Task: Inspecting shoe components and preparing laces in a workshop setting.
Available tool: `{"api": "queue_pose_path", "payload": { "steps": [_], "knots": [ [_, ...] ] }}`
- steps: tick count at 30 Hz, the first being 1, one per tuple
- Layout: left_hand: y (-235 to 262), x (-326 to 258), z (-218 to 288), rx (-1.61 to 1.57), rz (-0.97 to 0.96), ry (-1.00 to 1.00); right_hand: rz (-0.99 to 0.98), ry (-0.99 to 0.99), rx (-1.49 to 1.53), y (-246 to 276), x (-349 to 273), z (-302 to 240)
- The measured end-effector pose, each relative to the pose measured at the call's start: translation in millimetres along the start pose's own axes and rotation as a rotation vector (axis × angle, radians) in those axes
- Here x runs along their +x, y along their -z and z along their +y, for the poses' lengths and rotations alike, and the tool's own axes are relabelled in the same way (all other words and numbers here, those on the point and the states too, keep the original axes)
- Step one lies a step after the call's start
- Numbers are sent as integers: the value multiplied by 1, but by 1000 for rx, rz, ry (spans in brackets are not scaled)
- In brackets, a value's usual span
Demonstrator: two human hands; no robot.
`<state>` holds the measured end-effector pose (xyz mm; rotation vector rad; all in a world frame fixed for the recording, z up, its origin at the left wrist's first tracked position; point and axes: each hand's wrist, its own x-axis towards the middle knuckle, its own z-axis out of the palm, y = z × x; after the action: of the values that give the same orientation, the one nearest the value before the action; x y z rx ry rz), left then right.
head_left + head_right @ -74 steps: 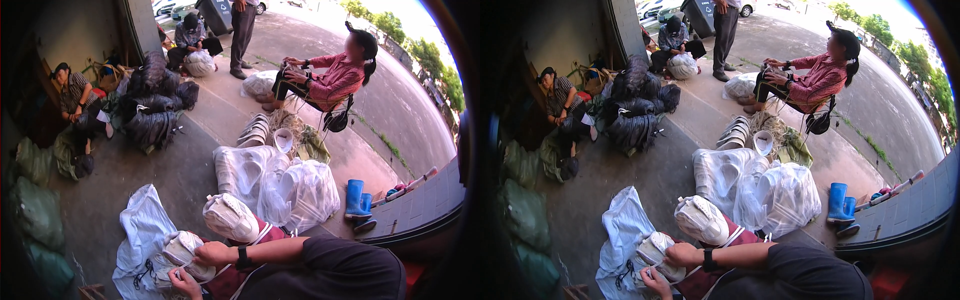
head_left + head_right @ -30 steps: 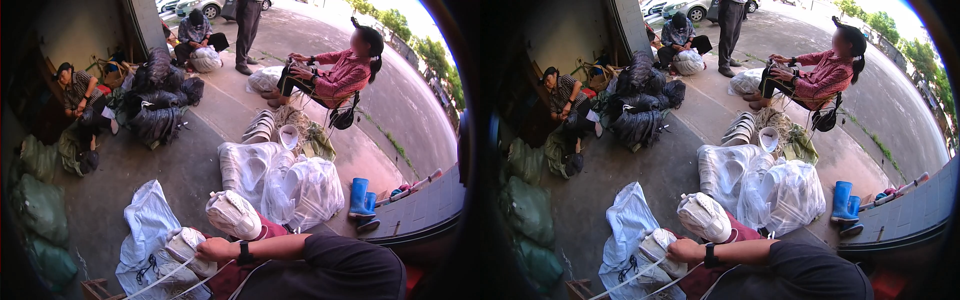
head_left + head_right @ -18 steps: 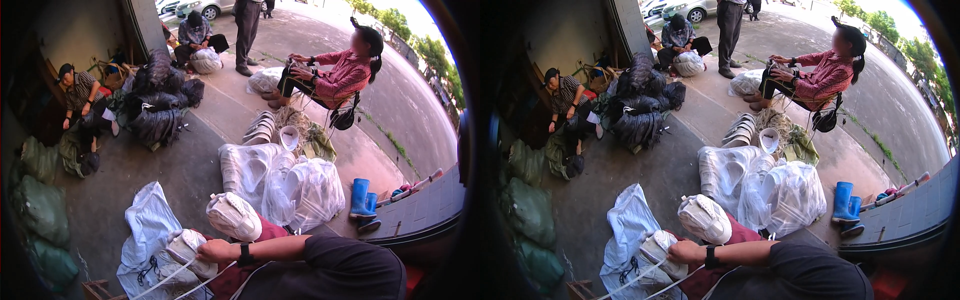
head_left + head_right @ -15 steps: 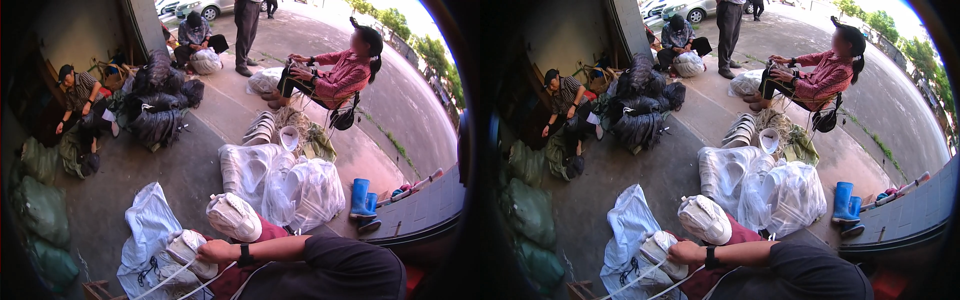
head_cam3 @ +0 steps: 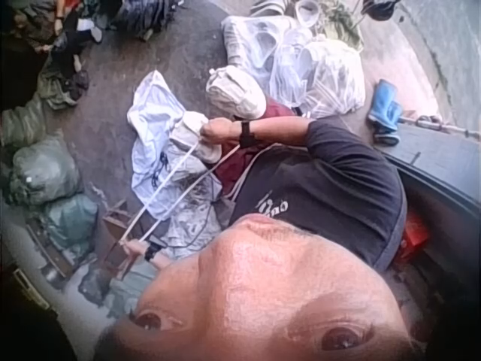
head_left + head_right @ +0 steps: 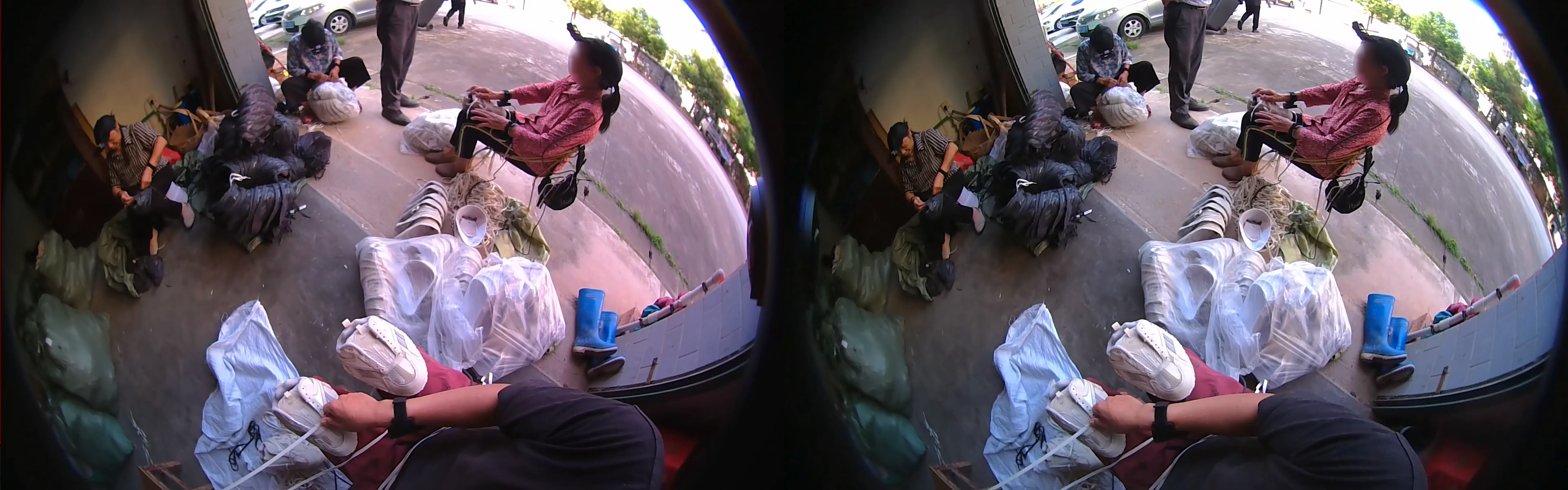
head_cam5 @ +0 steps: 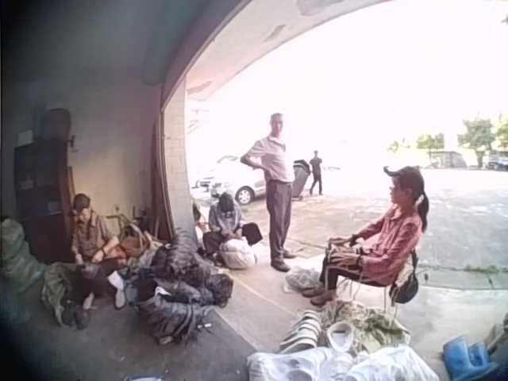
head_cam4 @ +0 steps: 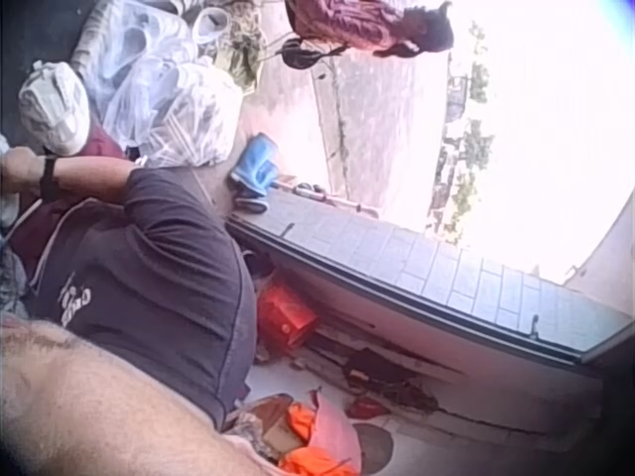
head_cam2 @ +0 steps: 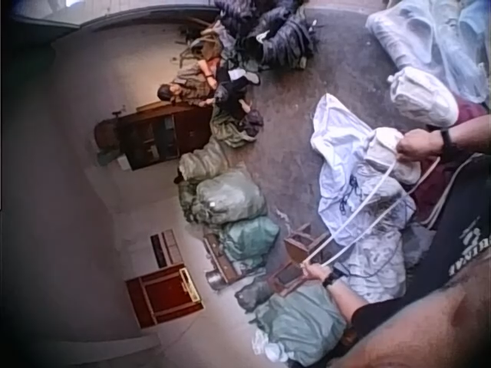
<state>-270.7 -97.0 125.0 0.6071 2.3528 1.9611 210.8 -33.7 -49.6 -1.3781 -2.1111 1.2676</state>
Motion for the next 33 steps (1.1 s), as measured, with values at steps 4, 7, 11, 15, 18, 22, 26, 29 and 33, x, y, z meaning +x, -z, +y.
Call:
{"api": "queue_pose_path", "payload": {
  "steps": [4,7,11,15,18,22,26,29,33],
  "knots": [
    [7,18,-22,-22,-13,48,4,4,8,-1,0,1],
    [22,40,-44,-39,-13,81,2,18,-9,-1,2,-1],
    [13,38,-48,-61,-36,137,13,3,-1,-3,2,4],
    [25,50,-63,-84,-41,185,29,22,14,-6,2,4],
    [24,49,-66,-100,-50,224,32,25,5,-6,2,4],
    [25,47,-71,-118,-60,277,25,17,6,-5,1,3],
    [25,49,-77,-137,-69,329,15,12,1,-5,2,3],
    [35,57,-83,-186,-111,322,20,26,2,-5,4,2],
    [31,62,-94,-224,-146,326,9,17,5,-5,5,4]
  ]
}}
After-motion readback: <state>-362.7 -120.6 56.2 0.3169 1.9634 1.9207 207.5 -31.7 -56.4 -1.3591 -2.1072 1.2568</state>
